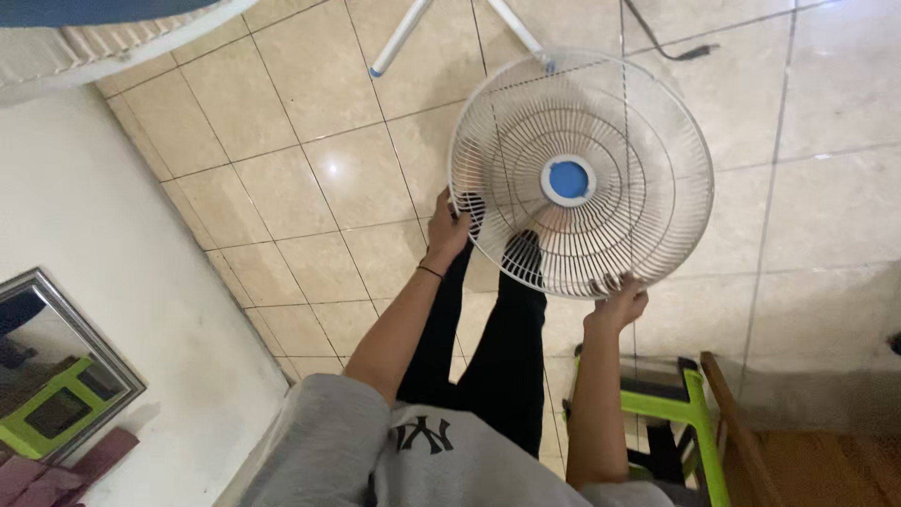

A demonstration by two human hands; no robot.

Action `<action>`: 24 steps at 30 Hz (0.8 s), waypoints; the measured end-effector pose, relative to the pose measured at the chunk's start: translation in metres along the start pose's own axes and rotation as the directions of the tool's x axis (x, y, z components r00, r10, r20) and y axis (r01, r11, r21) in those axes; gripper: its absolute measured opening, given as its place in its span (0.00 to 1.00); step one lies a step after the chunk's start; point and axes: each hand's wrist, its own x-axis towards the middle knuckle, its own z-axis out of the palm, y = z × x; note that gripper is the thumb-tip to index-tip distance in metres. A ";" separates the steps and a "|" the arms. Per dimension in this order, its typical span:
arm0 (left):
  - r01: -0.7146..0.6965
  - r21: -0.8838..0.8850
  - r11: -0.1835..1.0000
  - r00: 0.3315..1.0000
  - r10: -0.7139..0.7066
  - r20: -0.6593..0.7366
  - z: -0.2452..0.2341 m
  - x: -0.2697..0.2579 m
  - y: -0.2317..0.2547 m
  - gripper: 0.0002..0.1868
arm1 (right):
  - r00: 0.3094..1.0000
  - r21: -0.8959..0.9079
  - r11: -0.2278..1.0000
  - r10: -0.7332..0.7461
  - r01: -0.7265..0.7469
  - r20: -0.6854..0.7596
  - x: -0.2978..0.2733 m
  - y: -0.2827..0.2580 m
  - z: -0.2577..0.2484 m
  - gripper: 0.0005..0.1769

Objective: The person unplugs a standing fan and disassembles it by removing the front grille, fan blades, and rear grille. The components are placed on the floor.

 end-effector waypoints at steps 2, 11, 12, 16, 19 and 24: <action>0.063 0.030 0.998 0.997 -0.064 0.051 0.012 0.009 0.003 0.38 | 1.000 0.009 1.000 -0.009 0.009 -0.020 0.021 0.022 0.002 0.22; -0.111 0.001 0.994 0.994 0.111 0.016 0.083 0.074 -0.013 0.39 | 0.967 -0.010 0.982 0.186 -0.191 -0.173 0.069 0.093 0.046 0.29; -0.103 -0.007 0.995 0.995 0.103 0.016 0.090 0.082 -0.012 0.39 | 0.963 0.012 0.978 0.206 -0.207 -0.176 0.080 0.101 0.047 0.29; -0.109 -0.040 0.993 0.994 0.110 0.012 0.123 0.116 -0.011 0.34 | 0.944 0.157 0.955 0.278 -0.252 -0.175 0.133 0.142 0.056 0.30; -0.145 0.017 0.989 0.989 0.145 -0.009 0.150 0.144 -0.021 0.30 | 0.947 0.271 0.926 0.301 -0.261 -0.117 0.159 0.162 0.062 0.31; -0.315 0.007 0.949 0.949 0.315 -0.004 0.179 0.192 -0.028 0.30 | 0.979 0.366 0.911 0.206 -0.190 -0.005 0.176 0.174 0.077 0.32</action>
